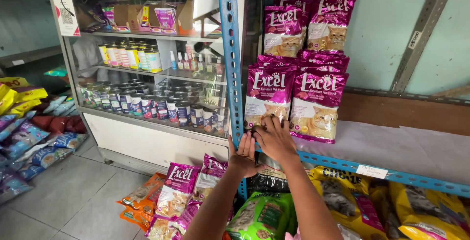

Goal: A person is seen organizing cat food bags by picking them up from a pile on the floor and neatly placing them onto a metal shelf in a pet store.

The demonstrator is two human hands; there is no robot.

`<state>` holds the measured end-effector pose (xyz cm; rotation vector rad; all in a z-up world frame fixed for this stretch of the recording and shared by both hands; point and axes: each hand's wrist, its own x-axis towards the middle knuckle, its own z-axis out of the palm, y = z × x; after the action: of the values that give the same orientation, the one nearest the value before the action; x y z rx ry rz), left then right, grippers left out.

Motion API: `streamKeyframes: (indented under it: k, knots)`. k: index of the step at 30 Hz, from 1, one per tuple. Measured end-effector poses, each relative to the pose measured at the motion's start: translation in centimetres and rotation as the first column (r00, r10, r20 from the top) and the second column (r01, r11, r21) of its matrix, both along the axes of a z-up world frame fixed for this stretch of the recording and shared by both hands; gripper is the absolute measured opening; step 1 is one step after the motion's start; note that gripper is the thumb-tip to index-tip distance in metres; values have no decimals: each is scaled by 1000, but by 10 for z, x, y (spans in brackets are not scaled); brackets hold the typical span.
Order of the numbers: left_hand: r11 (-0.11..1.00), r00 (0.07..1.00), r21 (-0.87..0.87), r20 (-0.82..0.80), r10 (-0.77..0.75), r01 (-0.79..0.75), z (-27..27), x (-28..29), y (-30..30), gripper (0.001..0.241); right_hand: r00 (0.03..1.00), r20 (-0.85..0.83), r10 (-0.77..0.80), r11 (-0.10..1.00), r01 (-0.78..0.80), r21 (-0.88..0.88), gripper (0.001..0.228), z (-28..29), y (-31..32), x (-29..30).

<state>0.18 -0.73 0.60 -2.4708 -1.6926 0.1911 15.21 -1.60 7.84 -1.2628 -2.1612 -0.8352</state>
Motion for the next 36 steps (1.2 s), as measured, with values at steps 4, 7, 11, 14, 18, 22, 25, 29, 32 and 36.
streamKeyframes:
  k: [4, 7, 11, 14, 18, 22, 25, 29, 32, 36]
  knots:
    - [1000, 1000, -8, 3, 2, -2, 5, 0, 0, 109, 999, 39, 20, 998, -17, -68, 35, 14, -15, 1]
    - [1000, 1000, -11, -18, -8, 8, 3, 1, -4, 110, 989, 54, 138, 982, -129, -137, 37, 5, -8, 5]
    - [1000, 1000, -16, -18, 2, -2, 9, 0, -4, 110, 993, 34, 116, 982, -110, -152, 41, -17, 18, 4]
    - [1000, 1000, -26, -20, 6, -6, 10, 2, -7, 109, 997, 23, 78, 994, -76, -79, 39, -26, 23, 2]
    - [1000, 1000, -27, -16, -3, 2, 6, 1, -3, 110, 999, 8, 50, 998, -49, -38, 41, -23, 19, -1]
    - [999, 1000, -44, -20, 2, -3, 8, 0, -3, 109, 995, 15, 98, 991, -96, -98, 43, -15, 17, 6]
    - [1000, 1000, -17, -15, -20, 19, 1, -1, 3, 109, 990, 35, 135, 985, -131, -111, 26, -9, 13, 8]
    - [998, 998, 14, -21, -62, 63, 3, -2, -2, 108, 990, 39, 136, 985, -131, -112, 22, -4, 6, 9]
    - [992, 993, 43, -10, -115, 116, 12, -9, -16, 106, 995, 12, 99, 988, -97, -124, 22, -5, 3, 7]
    - [821, 934, 486, 28, -357, 299, 21, -41, -46, 103, 997, -3, 73, 997, -73, -12, 30, 1, -1, 3]
